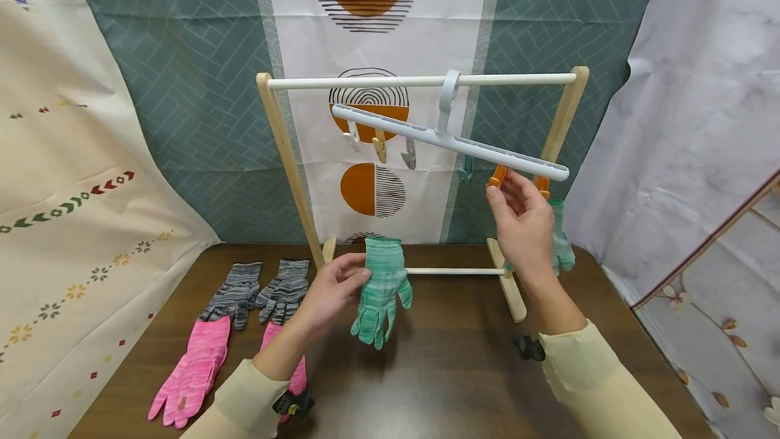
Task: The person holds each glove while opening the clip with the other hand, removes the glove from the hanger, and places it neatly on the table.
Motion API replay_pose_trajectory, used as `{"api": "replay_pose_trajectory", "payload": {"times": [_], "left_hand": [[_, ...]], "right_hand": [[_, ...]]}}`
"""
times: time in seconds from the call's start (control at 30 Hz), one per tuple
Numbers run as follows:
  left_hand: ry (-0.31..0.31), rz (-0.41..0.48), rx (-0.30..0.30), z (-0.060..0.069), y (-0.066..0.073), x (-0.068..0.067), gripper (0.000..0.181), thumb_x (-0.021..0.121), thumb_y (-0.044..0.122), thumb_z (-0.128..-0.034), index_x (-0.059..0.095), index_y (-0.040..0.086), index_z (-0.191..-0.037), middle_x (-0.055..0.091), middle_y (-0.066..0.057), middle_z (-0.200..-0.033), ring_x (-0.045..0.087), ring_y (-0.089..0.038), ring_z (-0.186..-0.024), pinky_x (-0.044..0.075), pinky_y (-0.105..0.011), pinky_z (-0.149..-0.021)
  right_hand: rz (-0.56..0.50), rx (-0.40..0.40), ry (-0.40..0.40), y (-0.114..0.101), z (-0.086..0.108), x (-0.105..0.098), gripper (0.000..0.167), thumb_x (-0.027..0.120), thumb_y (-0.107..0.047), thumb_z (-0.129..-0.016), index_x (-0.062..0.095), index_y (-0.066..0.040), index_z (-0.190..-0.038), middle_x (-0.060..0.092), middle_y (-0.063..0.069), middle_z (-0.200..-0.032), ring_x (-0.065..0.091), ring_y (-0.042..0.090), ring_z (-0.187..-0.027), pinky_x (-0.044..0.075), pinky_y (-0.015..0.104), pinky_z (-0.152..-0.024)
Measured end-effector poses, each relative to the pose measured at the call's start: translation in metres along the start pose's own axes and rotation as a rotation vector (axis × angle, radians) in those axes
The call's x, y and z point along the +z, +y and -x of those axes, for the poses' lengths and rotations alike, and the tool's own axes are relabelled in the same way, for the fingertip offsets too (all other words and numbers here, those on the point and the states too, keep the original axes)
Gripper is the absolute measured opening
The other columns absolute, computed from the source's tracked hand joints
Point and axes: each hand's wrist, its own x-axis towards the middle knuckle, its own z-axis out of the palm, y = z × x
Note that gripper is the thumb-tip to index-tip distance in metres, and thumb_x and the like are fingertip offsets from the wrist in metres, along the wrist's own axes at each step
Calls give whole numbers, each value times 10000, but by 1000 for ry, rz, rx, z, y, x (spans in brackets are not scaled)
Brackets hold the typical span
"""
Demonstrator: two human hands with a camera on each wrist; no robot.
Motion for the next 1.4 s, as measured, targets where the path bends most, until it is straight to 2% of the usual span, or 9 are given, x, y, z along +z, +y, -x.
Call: {"api": "replay_pose_trajectory", "payload": {"times": [0.2, 0.57, 0.87, 1.03, 1.23, 1.4], "left_hand": [[-14, -10, -33, 6, -6, -7, 395, 602, 66, -1078, 562, -33, -1458, 744, -204, -1196, 702, -163, -895, 605, -390, -781], [-29, -74, -96, 19, -26, -17, 403, 614, 93, -1076, 561, -37, -1453, 738, -194, -1219, 697, -194, -996, 607, -449, -826], [-13, -103, -138, 33, -45, -28, 407, 624, 74, -1064, 549, -63, -1440, 753, -183, -1147, 603, -148, -792, 559, -416, -697], [-9, -123, -148, 39, -53, -36, 412, 617, 73, -1067, 534, -77, -1441, 747, -204, -1150, 620, -164, -782, 573, -443, -683], [22, -163, -170, 44, -60, -43, 391, 622, 45, -1054, 559, -70, -1423, 752, -200, -1145, 613, -154, -751, 554, -359, -617], [32, -207, -153, 46, -62, -46, 375, 619, 12, -1043, 565, -94, -1398, 762, -195, -1066, 618, -166, -725, 567, -394, -591]], "right_hand": [[24, -29, 2, -1, 3, 0, 428, 688, -95, -1044, 612, -14, -1457, 685, 208, -1325, 707, 113, -1133, 534, 197, -962], [65, -21, 3, -4, 8, -5, 469, 696, -102, -1040, 592, -57, -1496, 665, 159, -1390, 679, 139, -1199, 524, 194, -976], [59, -44, -8, -4, 12, -5, 491, 694, -54, -1028, 574, -39, -1504, 643, 179, -1422, 661, 172, -1256, 517, 214, -997], [80, -64, -7, -4, 15, -5, 491, 691, -44, -1026, 578, -44, -1503, 637, 157, -1447, 644, 192, -1297, 514, 217, -1001], [109, -95, 4, -4, 20, -6, 502, 695, -28, -1018, 579, -52, -1506, 622, 120, -1480, 608, 221, -1351, 510, 194, -993], [116, -101, 27, -5, 23, -7, 496, 699, -19, -1011, 592, -54, -1494, 628, 106, -1475, 593, 228, -1371, 504, 209, -1015]]}}
